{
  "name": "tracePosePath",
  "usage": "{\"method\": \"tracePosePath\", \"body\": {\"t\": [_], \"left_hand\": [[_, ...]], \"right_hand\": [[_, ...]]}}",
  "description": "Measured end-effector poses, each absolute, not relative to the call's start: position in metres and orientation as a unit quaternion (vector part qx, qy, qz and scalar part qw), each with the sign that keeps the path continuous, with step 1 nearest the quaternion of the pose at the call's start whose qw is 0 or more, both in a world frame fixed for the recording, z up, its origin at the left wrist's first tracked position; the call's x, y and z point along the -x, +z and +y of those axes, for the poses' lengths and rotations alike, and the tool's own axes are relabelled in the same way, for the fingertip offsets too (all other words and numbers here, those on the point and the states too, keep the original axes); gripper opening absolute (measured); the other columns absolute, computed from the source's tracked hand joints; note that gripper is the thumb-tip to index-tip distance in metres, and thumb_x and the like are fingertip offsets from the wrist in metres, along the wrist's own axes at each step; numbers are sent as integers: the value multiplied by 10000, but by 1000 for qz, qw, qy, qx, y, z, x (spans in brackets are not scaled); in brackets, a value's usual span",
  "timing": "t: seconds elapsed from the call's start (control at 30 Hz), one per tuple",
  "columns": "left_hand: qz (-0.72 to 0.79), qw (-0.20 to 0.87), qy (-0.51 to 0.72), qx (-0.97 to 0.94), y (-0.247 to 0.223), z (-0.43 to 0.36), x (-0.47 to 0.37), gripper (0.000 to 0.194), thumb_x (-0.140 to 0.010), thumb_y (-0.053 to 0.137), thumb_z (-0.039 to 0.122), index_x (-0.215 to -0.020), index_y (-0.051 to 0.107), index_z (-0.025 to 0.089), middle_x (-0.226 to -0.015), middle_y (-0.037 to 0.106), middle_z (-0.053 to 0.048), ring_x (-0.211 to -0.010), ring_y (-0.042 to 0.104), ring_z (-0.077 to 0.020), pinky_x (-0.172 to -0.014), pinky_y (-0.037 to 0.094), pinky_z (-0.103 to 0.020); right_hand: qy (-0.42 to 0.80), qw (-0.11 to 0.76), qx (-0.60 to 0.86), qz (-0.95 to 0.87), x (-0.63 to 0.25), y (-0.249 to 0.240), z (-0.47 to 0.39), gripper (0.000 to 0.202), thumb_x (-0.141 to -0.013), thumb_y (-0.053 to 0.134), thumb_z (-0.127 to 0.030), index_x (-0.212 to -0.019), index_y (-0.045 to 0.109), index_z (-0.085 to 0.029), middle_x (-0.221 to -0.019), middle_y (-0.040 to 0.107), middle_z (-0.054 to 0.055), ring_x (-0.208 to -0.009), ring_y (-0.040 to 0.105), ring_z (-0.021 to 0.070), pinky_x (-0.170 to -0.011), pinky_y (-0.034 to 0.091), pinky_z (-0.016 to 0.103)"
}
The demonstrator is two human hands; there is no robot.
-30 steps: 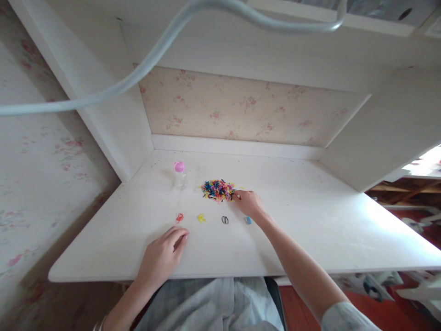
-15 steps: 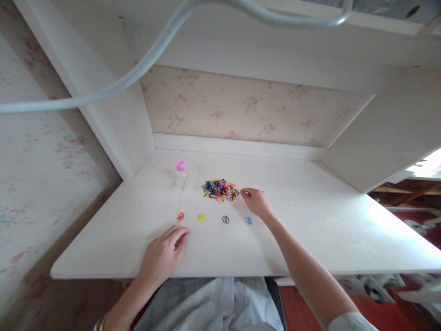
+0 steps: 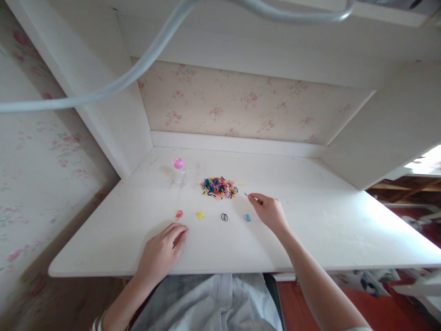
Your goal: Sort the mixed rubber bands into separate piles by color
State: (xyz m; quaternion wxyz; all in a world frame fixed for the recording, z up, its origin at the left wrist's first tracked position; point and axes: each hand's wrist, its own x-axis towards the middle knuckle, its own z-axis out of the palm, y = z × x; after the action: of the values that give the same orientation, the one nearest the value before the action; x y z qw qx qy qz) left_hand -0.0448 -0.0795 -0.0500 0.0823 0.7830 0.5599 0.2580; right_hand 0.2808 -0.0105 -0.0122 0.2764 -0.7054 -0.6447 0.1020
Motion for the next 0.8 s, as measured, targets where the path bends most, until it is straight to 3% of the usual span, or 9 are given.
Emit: {"method": "tracePosePath", "body": {"t": [0.3,0.53,0.8], "left_hand": [[542,46,269,-795,-50,-79,44,218,-906,422,331,-957,616,248,-979,688,-9,-835,659,-134,-726,502,-208],[549,45,255,-795,-51,-78,44,202,-908,430,331,-953,610,254,-985,685,3,-847,660,-136,-730,503,-213],[548,60,262,-792,-51,-78,44,192,-903,443,332,-962,609,257,-987,683,7,-843,657,-131,-731,499,-211]], "right_hand": [[44,180,669,-719,-219,-31,-66,343,-935,361,-377,-888,696,-317,-754,713,-19,-652,632,134,-554,316,207],[42,131,670,-730,-207,-35,-61,374,-948,330,-407,-852,678,-307,-781,714,-18,-621,620,133,-524,286,212],[50,154,658,-735,-214,-34,-67,334,-940,361,-386,-874,679,-310,-779,712,-27,-657,634,130,-546,307,211]]}}
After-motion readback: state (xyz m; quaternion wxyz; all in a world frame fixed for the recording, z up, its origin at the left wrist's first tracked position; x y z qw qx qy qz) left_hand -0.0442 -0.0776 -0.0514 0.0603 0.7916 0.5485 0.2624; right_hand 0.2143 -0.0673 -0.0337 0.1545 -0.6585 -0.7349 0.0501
